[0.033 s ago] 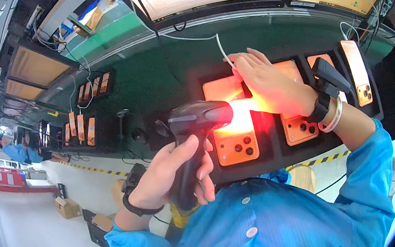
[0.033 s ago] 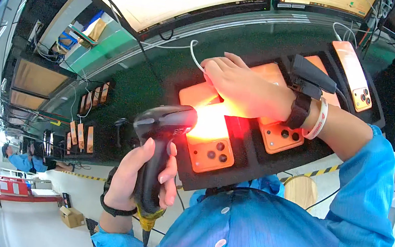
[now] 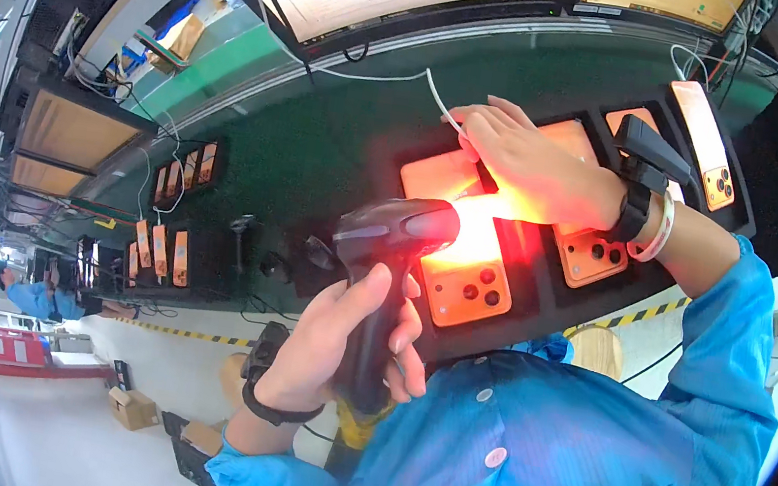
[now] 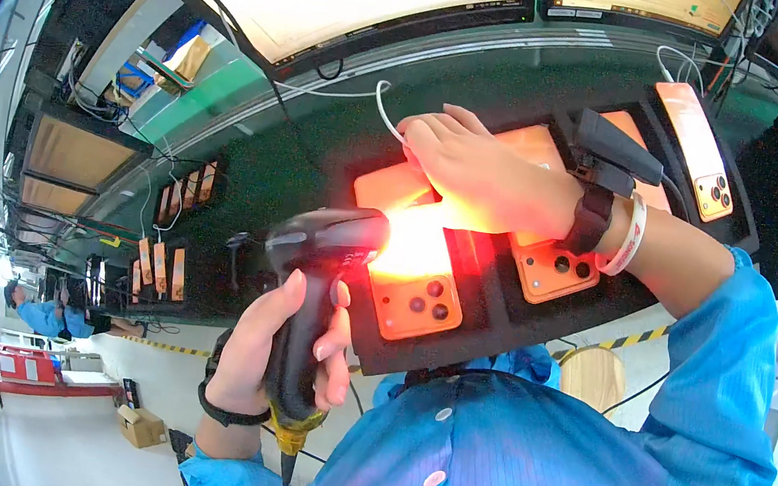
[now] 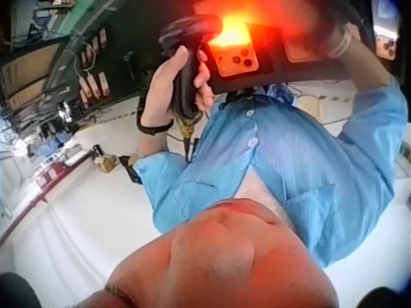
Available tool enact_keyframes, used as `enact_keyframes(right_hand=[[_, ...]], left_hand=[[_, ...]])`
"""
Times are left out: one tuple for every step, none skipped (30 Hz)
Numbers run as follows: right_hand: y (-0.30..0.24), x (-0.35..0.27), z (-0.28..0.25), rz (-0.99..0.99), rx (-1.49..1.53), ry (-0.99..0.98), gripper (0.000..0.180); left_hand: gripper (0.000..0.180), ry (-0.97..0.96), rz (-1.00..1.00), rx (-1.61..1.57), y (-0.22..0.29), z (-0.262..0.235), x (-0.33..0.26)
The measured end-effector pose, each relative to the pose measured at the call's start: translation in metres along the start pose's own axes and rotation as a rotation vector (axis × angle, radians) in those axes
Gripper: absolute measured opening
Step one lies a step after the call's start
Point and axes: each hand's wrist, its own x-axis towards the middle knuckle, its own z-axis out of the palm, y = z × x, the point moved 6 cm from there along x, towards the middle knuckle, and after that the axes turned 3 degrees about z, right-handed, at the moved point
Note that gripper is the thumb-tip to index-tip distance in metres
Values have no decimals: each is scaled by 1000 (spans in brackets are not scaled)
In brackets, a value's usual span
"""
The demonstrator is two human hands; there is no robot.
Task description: The person is scanning barcodes on handheld electronic devices, connecting USB cables for testing, and organizing them in trays on a factory assembly line.
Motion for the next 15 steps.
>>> enact_keyframes(right_hand=[[1, 0, 0, -5, 1, 0, 44], [2, 0, -1, -42, -87, 7, 47], [-2, 2, -3, -79, -175, 14, 51], [-5, 2, -3, -20, -134, 17, 55], [-9, 2, -4, 40, -92, 18, 60], [-7, 4, -3, 83, -68, -41, 68], [-7, 4, -3, 78, -70, -42, 68], [-8, 3, -2, 83, -57, -34, 65], [-8, 5, -4, 79, -49, -22, 62], [-10, 5, -5, 65, -53, -21, 62], [-15, 3, -9, 39, -53, 11, 59], [-18, 4, -13, 6, -53, 44, 55], [-25, 6, -18, -18, -56, 44, 55], [-28, 10, -15, 80, 5, -104, 52], [-29, 9, -11, 181, 60, -246, 48]], left_hand=[[48, 3, 4, -1, 0, 1, 0], [49, 4, 10, -4, 1, 3, 0], [50, 5, 15, -7, 2, 4, 0], [50, 7, 17, -8, 2, 2, 0], [48, -28, 11, -39, 0, 2, 1], [47, -66, 7, -68, 0, 4, 1], [47, -66, 13, -70, -1, 5, 1], [48, -33, 29, -52, -1, 6, 0], [49, 0, 54, -32, 2, 5, 0], [49, 3, 69, -32, 3, 2, -1], [41, 27, 141, 37, 7, -8, 0], [34, 56, 220, 108, 12, -18, 3], [34, 65, 242, 105, 9, -33, 11], [31, 222, 356, 311, 10, -60, 18], [30, 380, 466, 522, 12, -83, 23]])
